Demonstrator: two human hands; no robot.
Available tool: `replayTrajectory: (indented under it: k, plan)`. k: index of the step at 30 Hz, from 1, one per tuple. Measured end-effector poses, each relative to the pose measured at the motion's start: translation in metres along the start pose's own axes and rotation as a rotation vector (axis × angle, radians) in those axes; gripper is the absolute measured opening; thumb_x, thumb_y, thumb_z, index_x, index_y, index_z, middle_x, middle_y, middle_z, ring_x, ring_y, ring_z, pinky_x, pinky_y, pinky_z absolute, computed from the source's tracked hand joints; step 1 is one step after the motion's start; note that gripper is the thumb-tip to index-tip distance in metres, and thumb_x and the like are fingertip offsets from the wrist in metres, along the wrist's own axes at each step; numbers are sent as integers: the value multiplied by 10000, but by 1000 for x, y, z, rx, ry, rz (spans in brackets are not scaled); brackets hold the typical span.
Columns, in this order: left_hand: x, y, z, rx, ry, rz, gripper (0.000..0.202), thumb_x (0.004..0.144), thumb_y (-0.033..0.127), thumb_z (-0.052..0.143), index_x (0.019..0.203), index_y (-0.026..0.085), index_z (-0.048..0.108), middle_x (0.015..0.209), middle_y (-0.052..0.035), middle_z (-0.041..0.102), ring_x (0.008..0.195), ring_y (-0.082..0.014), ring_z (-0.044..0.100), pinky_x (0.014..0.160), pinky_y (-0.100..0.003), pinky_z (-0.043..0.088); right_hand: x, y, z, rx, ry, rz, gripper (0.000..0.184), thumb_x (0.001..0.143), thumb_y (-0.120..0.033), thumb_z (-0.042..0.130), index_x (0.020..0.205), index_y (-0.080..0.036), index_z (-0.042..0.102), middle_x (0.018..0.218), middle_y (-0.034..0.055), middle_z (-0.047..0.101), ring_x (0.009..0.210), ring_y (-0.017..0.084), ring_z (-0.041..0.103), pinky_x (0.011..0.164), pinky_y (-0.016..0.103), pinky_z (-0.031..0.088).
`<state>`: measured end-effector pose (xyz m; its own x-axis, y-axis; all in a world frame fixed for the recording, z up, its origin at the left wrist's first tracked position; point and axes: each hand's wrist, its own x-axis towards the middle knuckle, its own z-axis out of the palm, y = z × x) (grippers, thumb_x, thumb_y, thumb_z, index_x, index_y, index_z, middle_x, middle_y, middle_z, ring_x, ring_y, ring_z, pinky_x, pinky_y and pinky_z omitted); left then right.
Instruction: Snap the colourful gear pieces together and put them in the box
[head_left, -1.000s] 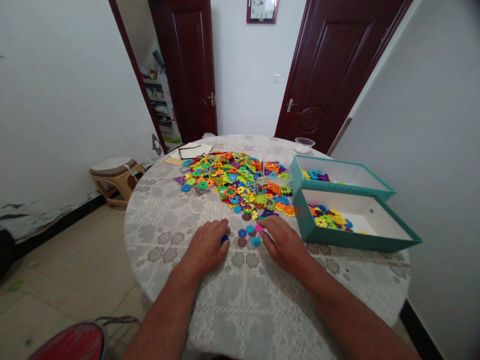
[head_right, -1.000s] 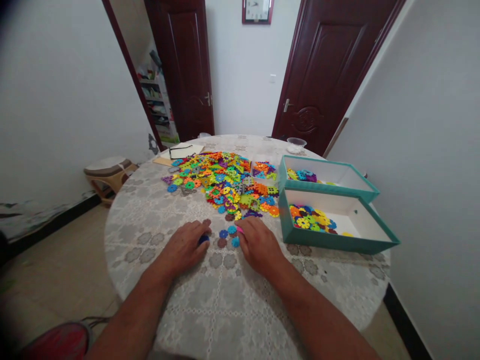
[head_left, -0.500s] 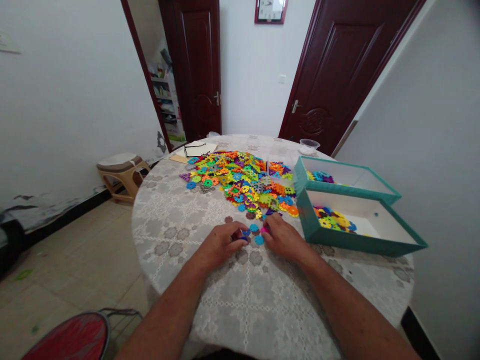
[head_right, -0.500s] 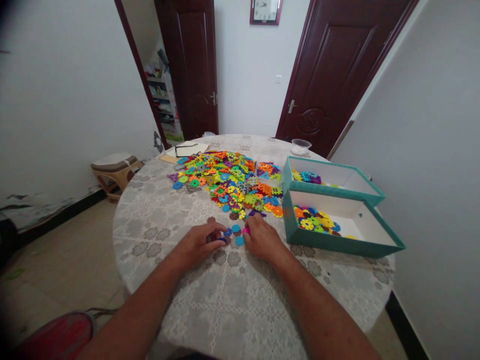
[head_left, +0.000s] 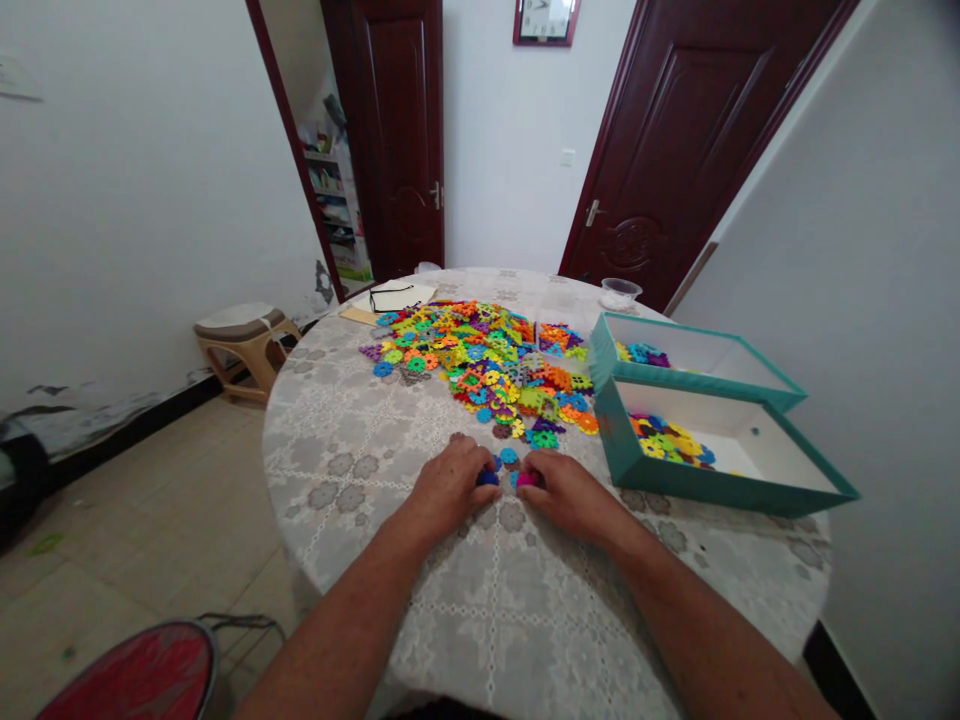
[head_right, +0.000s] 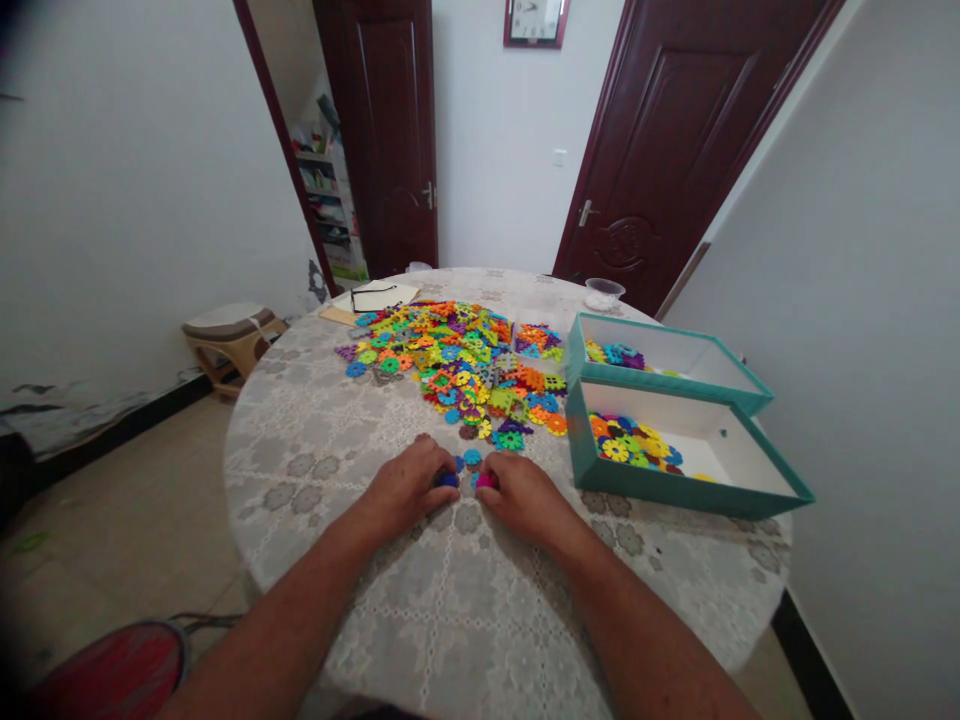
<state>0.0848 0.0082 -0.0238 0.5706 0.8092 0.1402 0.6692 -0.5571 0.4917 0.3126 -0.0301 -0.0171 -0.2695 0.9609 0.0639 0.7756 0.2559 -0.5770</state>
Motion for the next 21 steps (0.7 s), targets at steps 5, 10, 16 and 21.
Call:
replayTrajectory:
  k: [5,10,16,21]
  plan:
    - [-2,1,0,-14,15,-60,207,858,305,763,990,238,618,1035,-40,655,970,-219,611,788,-303,437,0,0,0,-19,17,36,123,899,-245,662,1011,-200,681,1008,67,689,922,215,605,794,298,408]
    - [-1,0,2,-37,0,-89,157,870,287,728,952,248,599,881,5,659,797,-186,606,679,-280,364,0,-1,-5,10,-6,16,43,870,-210,669,903,-207,642,908,27,672,830,189,582,706,275,373]
    - [0,-3,1,-85,71,-59,94,884,241,694,944,226,623,927,-9,647,829,-183,620,708,-285,398,7,-3,5,116,48,-84,118,901,-182,646,1012,-216,667,867,-8,690,796,173,605,717,269,399]
    - [-4,-3,0,-107,56,-20,169,886,192,657,1049,236,647,965,-16,680,861,-189,633,757,-291,431,18,-3,17,-3,134,-28,399,938,-219,644,1335,-176,632,1141,101,711,1021,240,650,920,336,459]
